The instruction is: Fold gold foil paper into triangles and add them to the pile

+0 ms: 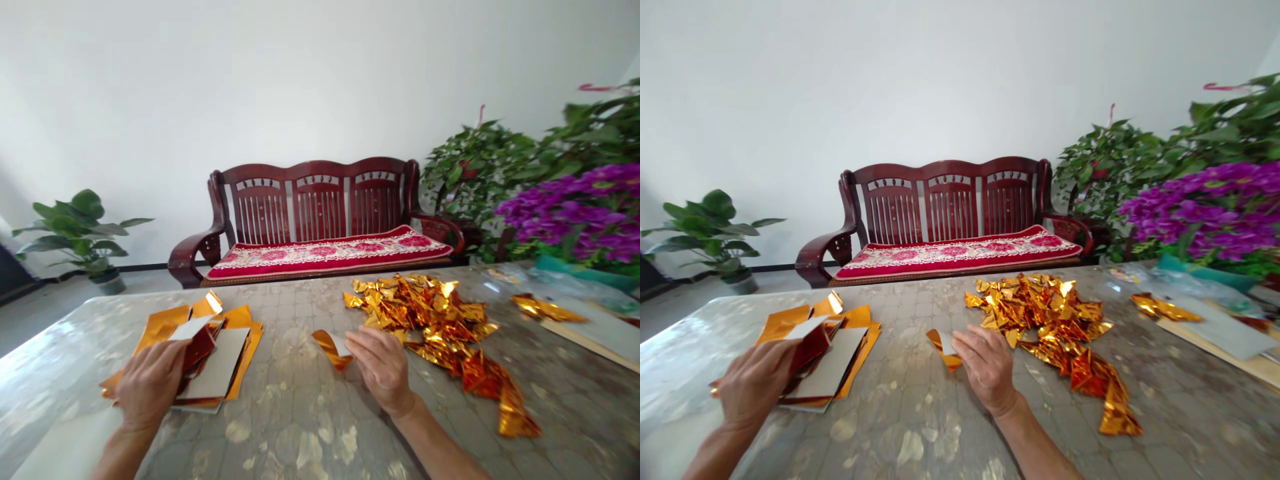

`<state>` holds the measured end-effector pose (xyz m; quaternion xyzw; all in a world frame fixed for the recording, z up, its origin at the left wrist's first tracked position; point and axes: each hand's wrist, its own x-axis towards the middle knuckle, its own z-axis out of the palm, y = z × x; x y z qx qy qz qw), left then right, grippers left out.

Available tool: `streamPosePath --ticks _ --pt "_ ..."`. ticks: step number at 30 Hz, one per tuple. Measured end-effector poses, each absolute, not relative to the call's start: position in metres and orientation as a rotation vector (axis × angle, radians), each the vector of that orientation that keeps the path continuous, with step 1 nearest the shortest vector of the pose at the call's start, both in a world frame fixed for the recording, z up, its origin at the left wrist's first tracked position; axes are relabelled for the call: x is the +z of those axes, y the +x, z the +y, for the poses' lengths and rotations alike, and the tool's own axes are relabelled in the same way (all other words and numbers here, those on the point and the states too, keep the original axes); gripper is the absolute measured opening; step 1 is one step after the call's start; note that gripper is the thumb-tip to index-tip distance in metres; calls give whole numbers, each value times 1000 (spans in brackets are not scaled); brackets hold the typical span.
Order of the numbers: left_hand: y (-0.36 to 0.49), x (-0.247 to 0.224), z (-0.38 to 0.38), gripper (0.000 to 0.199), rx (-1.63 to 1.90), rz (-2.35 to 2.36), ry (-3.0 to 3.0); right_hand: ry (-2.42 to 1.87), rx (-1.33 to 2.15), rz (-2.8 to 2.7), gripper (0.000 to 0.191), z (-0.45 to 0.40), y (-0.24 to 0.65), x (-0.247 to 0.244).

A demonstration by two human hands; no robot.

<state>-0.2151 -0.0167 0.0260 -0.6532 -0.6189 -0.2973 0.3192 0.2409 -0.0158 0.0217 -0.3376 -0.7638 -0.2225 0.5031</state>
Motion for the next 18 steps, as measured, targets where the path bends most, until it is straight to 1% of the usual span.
streamPosePath --ticks 2,5,11,14,18 --pt "-206 14 -22 31 -676 -1677 -1896 -829 -559 -1830 31 -17 243 26" --pt "-197 5 -26 29 -573 -1792 -2104 -805 -592 -1862 30 -21 241 30" --pt "-183 9 -25 30 -452 -2050 -2144 -649 -560 -2048 26 -23 228 24" --pt "-175 14 -24 33 -492 -2066 -2152 -754 -537 -1966 26 -16 233 21" --pt "-153 19 -23 31 -697 -1955 -2329 -859 -573 -1849 31 -13 246 25"
